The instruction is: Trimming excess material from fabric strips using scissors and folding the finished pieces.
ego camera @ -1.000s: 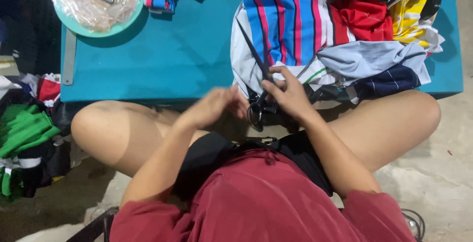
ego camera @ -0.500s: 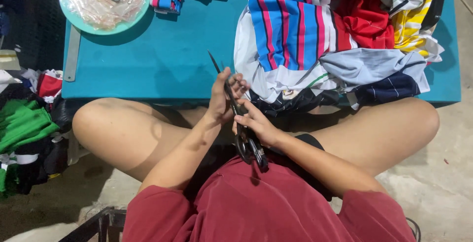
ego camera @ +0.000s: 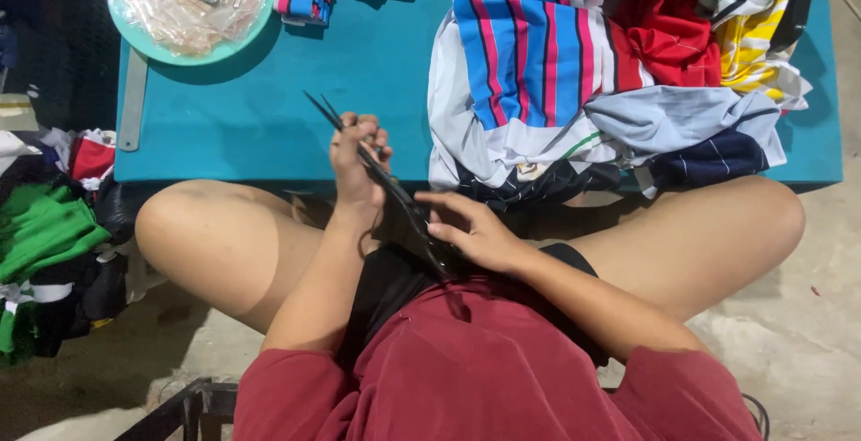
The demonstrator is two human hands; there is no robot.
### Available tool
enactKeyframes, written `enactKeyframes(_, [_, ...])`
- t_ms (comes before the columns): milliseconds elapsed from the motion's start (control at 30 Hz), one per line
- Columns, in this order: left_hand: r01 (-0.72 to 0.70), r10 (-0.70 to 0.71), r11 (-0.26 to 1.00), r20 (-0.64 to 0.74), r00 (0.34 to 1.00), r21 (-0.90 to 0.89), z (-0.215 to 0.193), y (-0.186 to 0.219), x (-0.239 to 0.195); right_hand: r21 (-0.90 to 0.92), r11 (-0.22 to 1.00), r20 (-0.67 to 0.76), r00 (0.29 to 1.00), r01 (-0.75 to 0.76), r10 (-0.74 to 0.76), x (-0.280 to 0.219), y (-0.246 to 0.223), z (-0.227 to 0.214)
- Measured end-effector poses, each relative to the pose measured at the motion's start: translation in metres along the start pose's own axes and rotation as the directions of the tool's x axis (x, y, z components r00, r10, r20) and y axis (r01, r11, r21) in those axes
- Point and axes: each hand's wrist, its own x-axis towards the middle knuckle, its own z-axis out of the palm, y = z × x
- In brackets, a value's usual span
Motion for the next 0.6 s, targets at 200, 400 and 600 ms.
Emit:
enactKeyframes(200, [-0.116, 0.116, 0.993, -0.021, 0.993, -0.034, -0.003, 0.014, -0.005, 0.050, 0.968, 0.235, 0.944, -0.247, 0.229, 0.007, -0.004, -0.014])
enactKeyframes(400, [-0.110, 0.110, 0.994, 0.061, 0.992, -0.003, 0.004, -0.004, -0.008, 0.181, 0.932, 0.518, 0.836, -0.313, 0.181, 0.009, -0.002, -0.019])
enactKeyframes(600, [-0.120, 0.101, 0.988, 0.177, 0.979, 0.097, 0.019, 0.003, -0.015, 0.476, 0.804, 0.590, 0.807, -0.356, 0.008, 0.011, 0.012, -0.006])
